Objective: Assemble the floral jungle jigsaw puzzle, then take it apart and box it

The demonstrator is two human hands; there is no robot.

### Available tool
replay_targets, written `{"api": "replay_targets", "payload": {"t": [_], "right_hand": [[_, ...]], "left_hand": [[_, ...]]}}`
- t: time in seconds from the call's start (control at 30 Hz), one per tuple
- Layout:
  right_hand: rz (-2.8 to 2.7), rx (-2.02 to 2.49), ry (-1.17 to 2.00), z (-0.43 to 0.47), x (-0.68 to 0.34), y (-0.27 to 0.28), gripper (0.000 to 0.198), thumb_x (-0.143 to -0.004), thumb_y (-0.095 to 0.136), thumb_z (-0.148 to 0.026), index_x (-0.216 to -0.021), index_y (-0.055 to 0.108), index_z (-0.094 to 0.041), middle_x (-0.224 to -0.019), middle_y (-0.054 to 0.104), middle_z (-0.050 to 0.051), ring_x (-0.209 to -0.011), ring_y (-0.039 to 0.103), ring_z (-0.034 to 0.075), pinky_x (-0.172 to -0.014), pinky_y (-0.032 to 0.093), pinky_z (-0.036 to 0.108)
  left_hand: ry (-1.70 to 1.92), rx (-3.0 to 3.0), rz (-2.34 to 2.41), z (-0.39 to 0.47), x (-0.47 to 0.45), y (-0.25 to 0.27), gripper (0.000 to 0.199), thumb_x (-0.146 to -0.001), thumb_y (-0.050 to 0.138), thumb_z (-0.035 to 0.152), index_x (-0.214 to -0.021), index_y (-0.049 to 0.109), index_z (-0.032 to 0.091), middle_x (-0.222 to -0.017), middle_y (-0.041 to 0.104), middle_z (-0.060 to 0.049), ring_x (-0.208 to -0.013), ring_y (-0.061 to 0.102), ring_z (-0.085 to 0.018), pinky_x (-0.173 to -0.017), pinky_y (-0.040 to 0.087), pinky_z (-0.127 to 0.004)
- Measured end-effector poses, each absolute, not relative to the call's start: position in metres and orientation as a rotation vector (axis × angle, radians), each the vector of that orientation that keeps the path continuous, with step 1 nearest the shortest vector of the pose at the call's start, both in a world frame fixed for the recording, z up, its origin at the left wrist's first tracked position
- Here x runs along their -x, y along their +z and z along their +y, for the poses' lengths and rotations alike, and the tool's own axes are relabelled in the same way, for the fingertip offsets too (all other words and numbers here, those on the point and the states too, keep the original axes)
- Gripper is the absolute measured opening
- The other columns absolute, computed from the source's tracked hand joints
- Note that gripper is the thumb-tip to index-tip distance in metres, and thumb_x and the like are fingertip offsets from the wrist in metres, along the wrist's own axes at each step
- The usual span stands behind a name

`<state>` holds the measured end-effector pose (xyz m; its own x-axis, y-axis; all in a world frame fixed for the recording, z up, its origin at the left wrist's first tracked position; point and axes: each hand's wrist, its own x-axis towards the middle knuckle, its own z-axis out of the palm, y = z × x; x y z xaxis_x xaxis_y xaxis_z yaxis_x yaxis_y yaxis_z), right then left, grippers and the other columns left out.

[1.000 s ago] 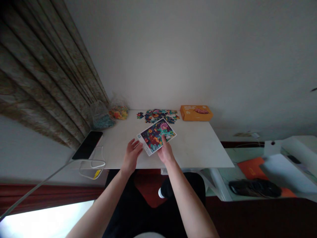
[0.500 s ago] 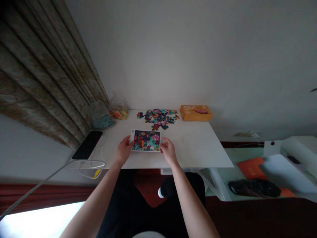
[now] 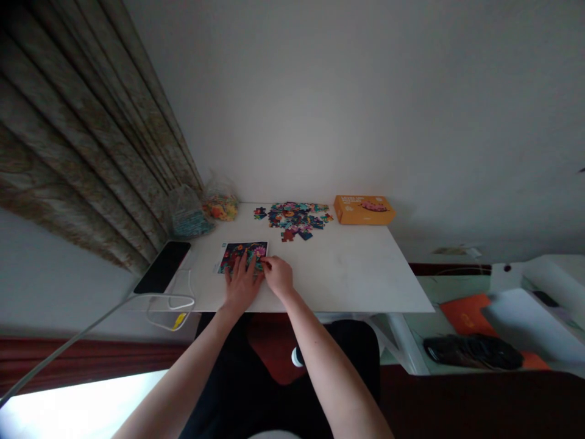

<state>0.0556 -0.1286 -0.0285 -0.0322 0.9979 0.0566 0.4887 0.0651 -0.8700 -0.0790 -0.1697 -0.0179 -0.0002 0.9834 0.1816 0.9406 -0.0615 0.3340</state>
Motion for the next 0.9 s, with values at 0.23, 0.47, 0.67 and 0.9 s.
{"api": "replay_targets", "payload": {"t": [0.23, 0.47, 0.67, 0.9], "right_hand": [[-1.771, 1.490, 0.702, -0.135, -0.057, -0.019, 0.026, -0.098, 0.055, -0.020, -0.108, 0.078, -0.026, -0.103, 0.077, 0.004, -0.086, 0.070, 0.017, -0.082, 0.051, 0.026], [-1.785, 1.469, 0.681, -0.137, -0.057, -0.021, 0.024, -0.095, 0.057, -0.017, -0.101, 0.078, -0.025, -0.101, 0.078, 0.003, -0.082, 0.069, 0.018, -0.081, 0.051, 0.027], [-1.790, 1.471, 0.685, -0.140, -0.058, -0.019, 0.023, -0.095, 0.058, -0.017, -0.101, 0.078, -0.025, -0.101, 0.079, 0.003, -0.082, 0.070, 0.018, -0.080, 0.051, 0.027], [-1.793, 1.443, 0.682, -0.140, -0.057, -0.021, 0.022, -0.095, 0.057, -0.017, -0.100, 0.077, -0.025, -0.100, 0.079, 0.003, -0.081, 0.069, 0.018, -0.079, 0.050, 0.028]], "left_hand": [[0.182, -2.176, 2.167, -0.154, 0.099, -0.008, 0.063, -0.103, 0.042, 0.053, -0.161, 0.037, 0.029, -0.166, 0.036, -0.013, -0.155, 0.029, -0.037, -0.122, 0.018, -0.070], [0.114, -2.123, 2.079, -0.117, 0.127, 0.002, 0.066, -0.103, 0.040, 0.057, -0.163, 0.033, 0.030, -0.170, 0.029, -0.011, -0.157, 0.025, -0.036, -0.122, 0.018, -0.070], [0.140, -2.070, 2.132, -0.103, 0.135, -0.003, 0.067, -0.102, 0.038, 0.059, -0.163, 0.032, 0.031, -0.170, 0.028, -0.010, -0.157, 0.024, -0.036, -0.124, 0.012, -0.069], [0.167, -2.071, 2.147, -0.094, 0.143, -0.012, 0.066, -0.102, 0.034, 0.061, -0.162, 0.034, 0.033, -0.170, 0.028, -0.008, -0.158, 0.022, -0.034, -0.124, 0.008, -0.069]]}}
